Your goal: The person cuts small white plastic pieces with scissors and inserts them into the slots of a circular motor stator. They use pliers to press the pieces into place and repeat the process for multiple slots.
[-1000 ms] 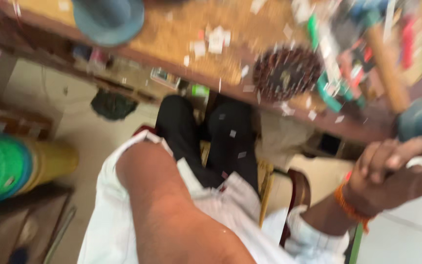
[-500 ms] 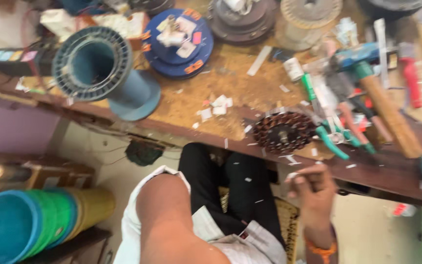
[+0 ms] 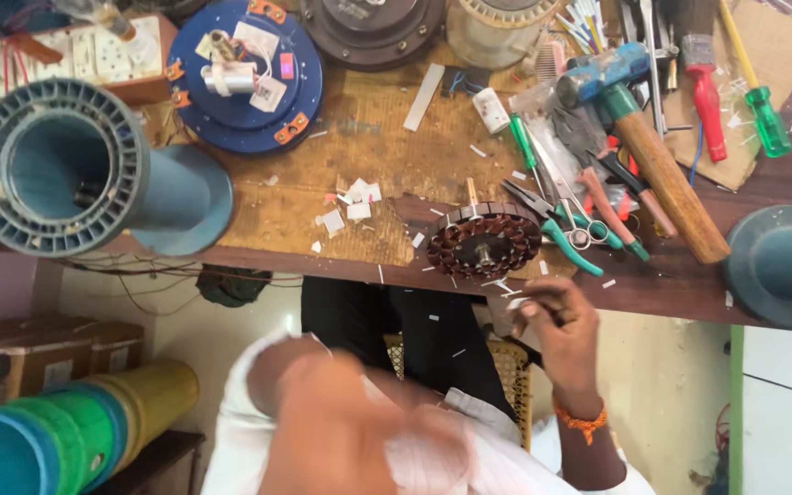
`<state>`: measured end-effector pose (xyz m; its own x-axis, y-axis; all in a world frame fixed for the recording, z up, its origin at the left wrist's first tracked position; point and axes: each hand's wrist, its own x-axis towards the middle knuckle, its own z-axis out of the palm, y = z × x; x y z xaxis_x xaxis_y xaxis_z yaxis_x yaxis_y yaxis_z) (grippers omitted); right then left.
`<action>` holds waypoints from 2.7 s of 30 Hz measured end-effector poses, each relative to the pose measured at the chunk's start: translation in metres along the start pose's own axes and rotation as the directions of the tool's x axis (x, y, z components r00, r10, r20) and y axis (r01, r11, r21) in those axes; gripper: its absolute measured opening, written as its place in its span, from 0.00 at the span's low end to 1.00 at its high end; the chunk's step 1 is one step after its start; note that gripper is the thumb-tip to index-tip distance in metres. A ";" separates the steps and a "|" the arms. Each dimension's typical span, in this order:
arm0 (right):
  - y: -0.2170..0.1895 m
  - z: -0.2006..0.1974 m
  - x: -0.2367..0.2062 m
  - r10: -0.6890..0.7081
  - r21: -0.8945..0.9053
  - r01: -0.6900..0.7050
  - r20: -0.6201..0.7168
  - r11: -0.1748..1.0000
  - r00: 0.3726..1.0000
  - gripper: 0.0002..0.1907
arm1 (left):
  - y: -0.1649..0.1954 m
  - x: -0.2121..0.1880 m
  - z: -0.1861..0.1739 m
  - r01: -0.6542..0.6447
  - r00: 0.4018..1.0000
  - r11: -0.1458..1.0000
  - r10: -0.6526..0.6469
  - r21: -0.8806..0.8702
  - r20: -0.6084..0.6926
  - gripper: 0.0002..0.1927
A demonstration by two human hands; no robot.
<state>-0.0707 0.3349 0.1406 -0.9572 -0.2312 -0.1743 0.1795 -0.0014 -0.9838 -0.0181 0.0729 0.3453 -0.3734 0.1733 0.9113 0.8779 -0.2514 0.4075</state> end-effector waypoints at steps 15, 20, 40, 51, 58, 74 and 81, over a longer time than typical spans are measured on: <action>-0.048 0.031 0.037 -0.708 -0.413 0.656 0.038 0.632 0.705 0.05 | -0.129 -0.097 0.006 0.771 0.632 0.560 -0.727 0.302 -0.266 0.32; -0.046 0.038 0.026 -0.746 -0.421 0.708 0.103 0.567 0.658 0.07 | -0.112 -0.108 0.009 0.748 0.650 0.531 -0.707 0.398 -0.278 0.34; -0.021 0.023 0.024 -0.813 -0.512 0.738 0.123 0.439 0.569 0.08 | -0.098 -0.116 0.019 0.819 0.573 0.472 -0.698 0.326 -0.429 0.27; -0.027 0.032 0.025 -0.840 -0.463 0.808 0.210 0.366 0.501 0.08 | -0.099 -0.112 0.032 0.766 0.642 0.517 -0.639 0.381 -0.424 0.27; -0.019 0.031 0.021 -0.732 -0.279 0.730 0.120 0.624 0.671 0.06 | -0.099 -0.108 0.032 0.762 0.647 0.564 -0.657 0.318 -0.388 0.32; -0.067 0.018 0.034 -0.802 -0.572 0.706 0.131 0.418 0.582 0.11 | -0.120 -0.107 0.026 0.699 0.708 0.578 -0.640 0.421 -0.299 0.25; -0.075 0.008 0.037 -0.791 -0.538 0.792 0.330 0.290 0.514 0.13 | -0.120 -0.107 0.030 0.676 0.730 0.579 -0.609 0.456 -0.311 0.23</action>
<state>-0.1181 0.3190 0.2086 -0.5594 -0.4392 0.7030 -0.8278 0.3398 -0.4464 -0.0748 0.1134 0.1970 -0.9000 -0.0164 0.4355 0.3922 0.4056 0.8256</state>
